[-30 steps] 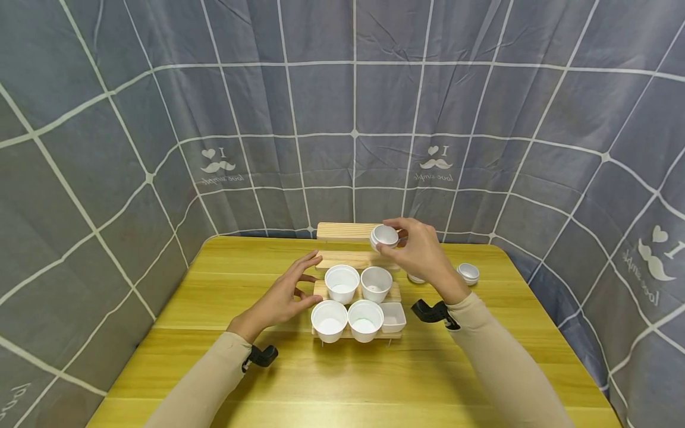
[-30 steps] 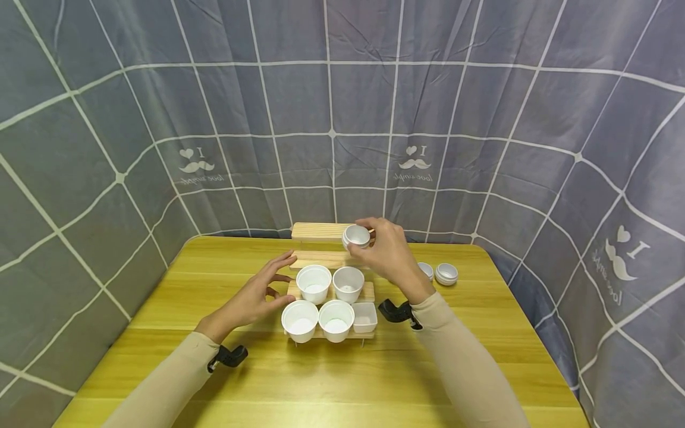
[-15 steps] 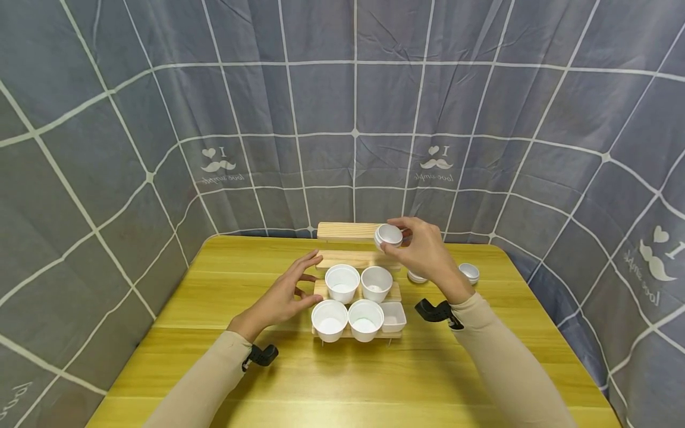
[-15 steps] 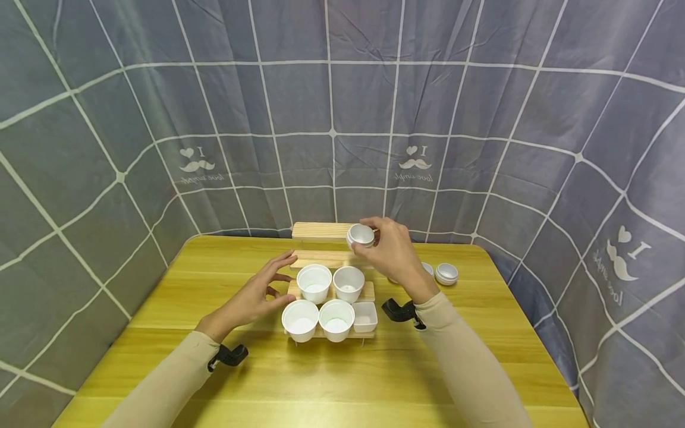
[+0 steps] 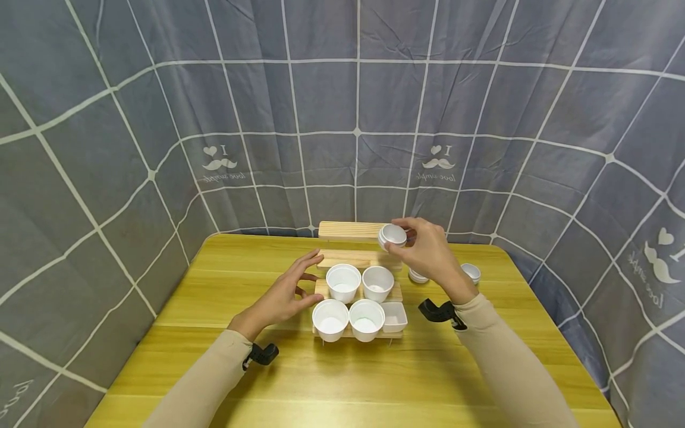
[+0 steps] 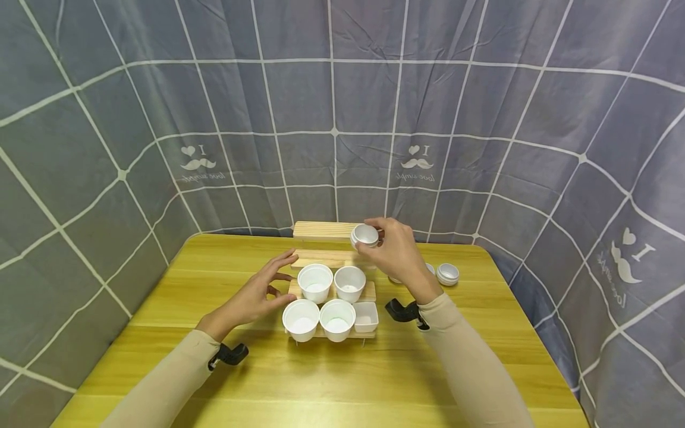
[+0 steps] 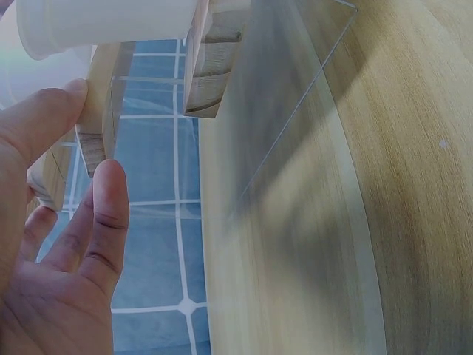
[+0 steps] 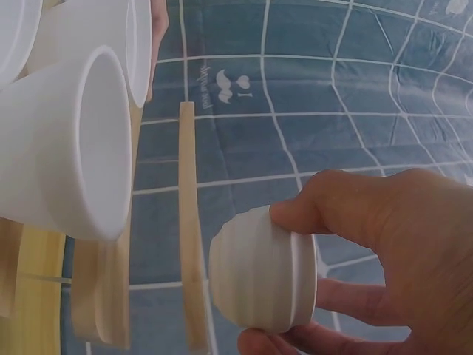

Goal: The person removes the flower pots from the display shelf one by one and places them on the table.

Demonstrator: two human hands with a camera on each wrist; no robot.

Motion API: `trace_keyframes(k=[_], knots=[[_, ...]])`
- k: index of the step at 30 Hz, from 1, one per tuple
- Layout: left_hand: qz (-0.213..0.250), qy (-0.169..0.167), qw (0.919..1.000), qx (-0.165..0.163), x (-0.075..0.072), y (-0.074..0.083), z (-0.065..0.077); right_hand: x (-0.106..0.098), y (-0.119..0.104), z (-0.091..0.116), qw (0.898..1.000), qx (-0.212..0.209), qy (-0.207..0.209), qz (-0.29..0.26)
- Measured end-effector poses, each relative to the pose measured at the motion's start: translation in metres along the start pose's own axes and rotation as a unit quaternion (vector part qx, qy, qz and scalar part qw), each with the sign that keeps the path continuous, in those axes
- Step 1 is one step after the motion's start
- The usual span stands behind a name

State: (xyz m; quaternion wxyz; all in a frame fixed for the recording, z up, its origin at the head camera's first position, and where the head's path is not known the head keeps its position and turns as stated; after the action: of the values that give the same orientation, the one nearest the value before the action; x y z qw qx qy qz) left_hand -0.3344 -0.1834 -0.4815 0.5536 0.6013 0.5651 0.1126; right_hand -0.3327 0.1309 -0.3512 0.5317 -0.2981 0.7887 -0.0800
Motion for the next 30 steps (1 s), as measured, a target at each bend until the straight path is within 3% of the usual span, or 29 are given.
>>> trace_keyframes(k=[30], knots=[[-0.001, -0.003, 0.9999, -0.012, 0.001, 0.001, -0.001, -0.005, 0.016, 0.006, 1.000, 0.017, 0.003, -0.005]])
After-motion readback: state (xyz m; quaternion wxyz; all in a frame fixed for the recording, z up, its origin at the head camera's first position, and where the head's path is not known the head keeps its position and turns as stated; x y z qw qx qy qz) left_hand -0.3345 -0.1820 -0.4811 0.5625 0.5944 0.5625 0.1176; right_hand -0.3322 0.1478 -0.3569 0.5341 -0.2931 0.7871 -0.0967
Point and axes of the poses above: each hand's wrist, its own z-axis away from the middle knuckle, its own x-axis out of the palm, y = z × x, the point moved 6 cm from there along -z, towards the middle knuckle, and after that the axes turned 9 degrees about z, right-handed, at the moved point
